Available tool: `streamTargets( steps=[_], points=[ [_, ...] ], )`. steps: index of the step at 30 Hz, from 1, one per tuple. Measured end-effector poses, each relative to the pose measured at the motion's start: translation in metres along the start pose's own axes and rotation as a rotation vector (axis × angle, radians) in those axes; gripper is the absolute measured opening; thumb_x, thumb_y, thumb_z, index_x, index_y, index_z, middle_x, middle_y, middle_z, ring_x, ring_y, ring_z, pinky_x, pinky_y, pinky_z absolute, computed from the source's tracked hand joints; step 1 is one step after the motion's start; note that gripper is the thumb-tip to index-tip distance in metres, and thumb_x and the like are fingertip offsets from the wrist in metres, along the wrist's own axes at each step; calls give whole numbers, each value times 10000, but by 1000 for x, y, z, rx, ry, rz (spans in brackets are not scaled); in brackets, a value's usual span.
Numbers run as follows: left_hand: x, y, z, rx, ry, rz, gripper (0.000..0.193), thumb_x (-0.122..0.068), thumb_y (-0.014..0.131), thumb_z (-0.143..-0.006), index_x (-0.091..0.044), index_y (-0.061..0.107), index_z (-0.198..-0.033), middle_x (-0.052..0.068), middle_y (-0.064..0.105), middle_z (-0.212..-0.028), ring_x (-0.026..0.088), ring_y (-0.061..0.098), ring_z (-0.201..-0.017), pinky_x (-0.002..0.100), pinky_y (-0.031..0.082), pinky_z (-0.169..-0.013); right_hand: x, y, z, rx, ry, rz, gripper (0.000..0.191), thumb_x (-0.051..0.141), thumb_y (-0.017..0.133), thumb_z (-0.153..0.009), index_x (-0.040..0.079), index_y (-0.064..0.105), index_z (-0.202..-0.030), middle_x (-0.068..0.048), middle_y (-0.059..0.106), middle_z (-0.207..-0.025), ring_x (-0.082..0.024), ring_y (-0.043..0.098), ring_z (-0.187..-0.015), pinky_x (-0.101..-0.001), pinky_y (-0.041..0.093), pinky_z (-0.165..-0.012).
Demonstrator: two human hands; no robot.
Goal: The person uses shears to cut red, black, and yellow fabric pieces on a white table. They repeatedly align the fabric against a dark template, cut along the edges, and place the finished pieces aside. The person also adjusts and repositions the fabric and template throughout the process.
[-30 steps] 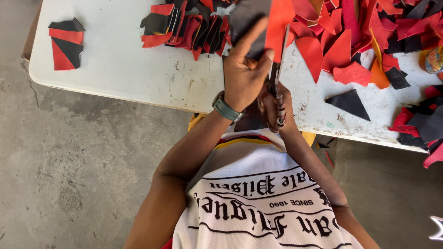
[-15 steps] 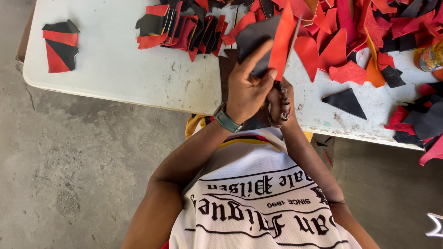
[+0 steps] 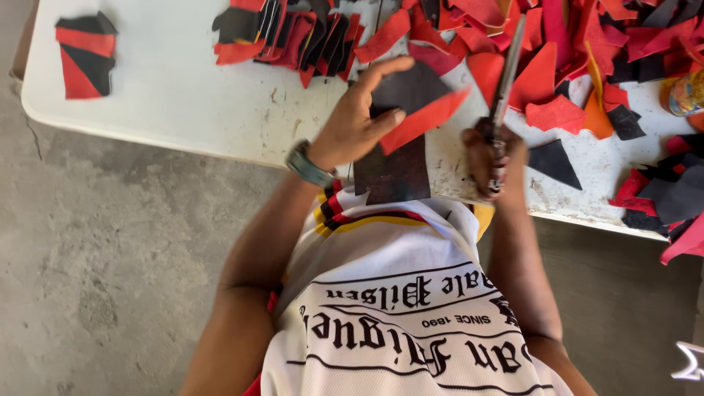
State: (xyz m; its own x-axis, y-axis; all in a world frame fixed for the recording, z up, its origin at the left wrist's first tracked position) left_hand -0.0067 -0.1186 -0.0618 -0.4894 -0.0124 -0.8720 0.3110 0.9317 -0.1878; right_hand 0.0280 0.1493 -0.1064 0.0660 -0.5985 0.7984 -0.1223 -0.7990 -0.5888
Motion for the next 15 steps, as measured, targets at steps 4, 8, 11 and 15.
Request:
streamTargets(
  steps=[4,8,11,15],
  points=[
    [22,-30,14,165,-54,-70,641,-96,707,-925,6,387,-1471,142,532,-1421,241,530,-1346,355,436,-1110,-28,-58,14,174,209,-351,165,210,684,-947,73,612,-1004,5,549,-726,-124,497,-571,-336,383,-474],
    [40,-20,32,-147,-370,-199,324,-171,735,-928,-4,589,-1164,127,726,-985,243,727,-902,367,579,-794,-36,-84,21,25,-76,481,300,243,832,-931,-13,680,-970,-155,697,-892,-278,657,-741,-421,528,-705],
    [39,-25,42,-234,-314,-509,266,-220,768,-895,15,645,-922,175,688,-758,301,697,-670,415,527,-592,-34,-88,23,10,-65,514,370,246,894,-852,-2,706,-1052,-148,716,-943,-307,683,-835,-432,531,-747],
    [34,-43,58,-86,-486,-610,393,-287,710,-985,16,638,-745,178,648,-641,293,686,-591,412,510,-552,-15,-84,33,-106,-265,618,371,148,884,-833,8,680,-1110,-139,695,-1080,-334,648,-1006,-430,528,-902]
  ],
)
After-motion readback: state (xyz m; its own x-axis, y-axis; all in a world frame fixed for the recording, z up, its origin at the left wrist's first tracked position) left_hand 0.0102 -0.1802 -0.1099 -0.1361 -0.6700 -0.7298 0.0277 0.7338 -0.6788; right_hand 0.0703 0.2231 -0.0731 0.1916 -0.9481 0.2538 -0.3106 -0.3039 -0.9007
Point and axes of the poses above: each hand's wrist, its own z-axis away from the middle knuckle, its own y-axis out of the palm, x = y × z, the point moved 2 cm from there along -z, towards the middle knuckle
